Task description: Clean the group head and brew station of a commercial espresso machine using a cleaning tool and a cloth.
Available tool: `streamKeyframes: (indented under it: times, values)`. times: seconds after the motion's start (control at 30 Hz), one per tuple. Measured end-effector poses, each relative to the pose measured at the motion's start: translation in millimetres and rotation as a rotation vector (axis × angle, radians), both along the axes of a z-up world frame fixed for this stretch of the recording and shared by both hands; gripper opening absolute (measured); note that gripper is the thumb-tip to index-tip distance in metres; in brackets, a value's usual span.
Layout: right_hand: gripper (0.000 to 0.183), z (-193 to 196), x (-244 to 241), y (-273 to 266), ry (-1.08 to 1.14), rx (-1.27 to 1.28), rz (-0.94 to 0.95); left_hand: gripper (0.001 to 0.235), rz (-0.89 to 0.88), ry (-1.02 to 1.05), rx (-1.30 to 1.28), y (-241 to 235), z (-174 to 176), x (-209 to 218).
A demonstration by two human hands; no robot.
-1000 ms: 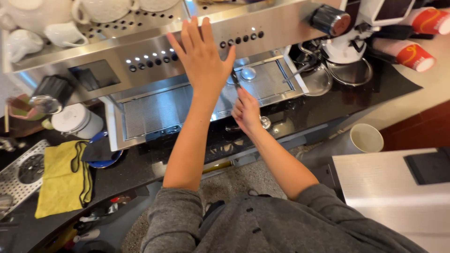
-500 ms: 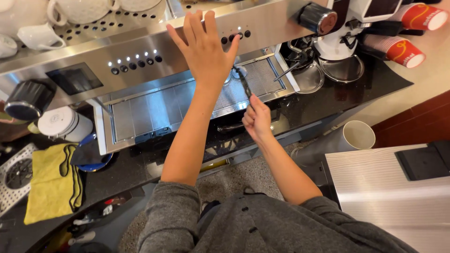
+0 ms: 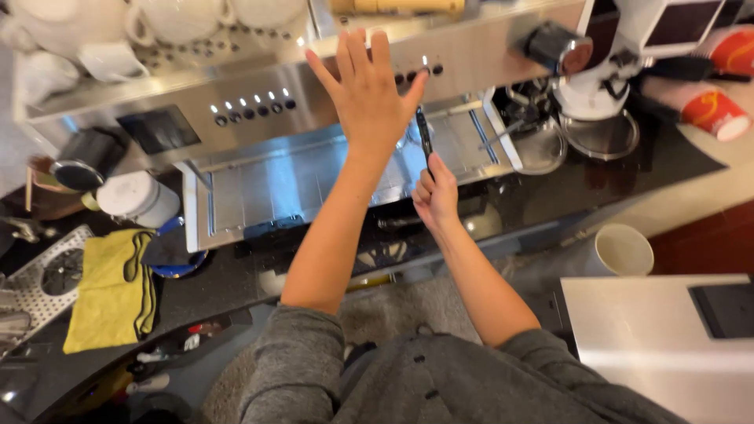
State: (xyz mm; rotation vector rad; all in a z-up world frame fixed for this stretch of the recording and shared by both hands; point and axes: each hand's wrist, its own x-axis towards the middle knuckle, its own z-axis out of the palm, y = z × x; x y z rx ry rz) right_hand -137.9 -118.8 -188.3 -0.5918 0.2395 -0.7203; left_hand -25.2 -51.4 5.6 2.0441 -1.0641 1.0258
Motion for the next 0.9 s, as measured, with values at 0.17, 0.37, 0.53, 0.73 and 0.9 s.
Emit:
streamKeyframes:
  times: [0.17,0.37,0.53,0.73,0.9]
  values:
    - [0.023,7.9,27.9,7.4,-0.02,0.031,0.012,0.076,0.01,0.0,0.018,2.8,2.0,-1.2]
    - [0.015,1.4,35.1,13.4,0.03,0.037,0.056,0.075,0.033,0.009,0.065,4.2,2.5,-1.9]
    - [0.013,21.7,24.0,36.8,0.072,0.028,0.076,0.075,0.01,0.009,0.048,0.2,-0.7,-0.4]
    - [0.013,0.0,16.3,25.1,0.049,-0.074,0.081,0.076,-0.008,-0.03,0.028,-1.4,-3.0,4.1]
    - [0.022,33.8,10.5,44.1,0.111,-0.054,0.06,0.077,-0.019,0.005,0.022,-3.5,-9.1,2.4]
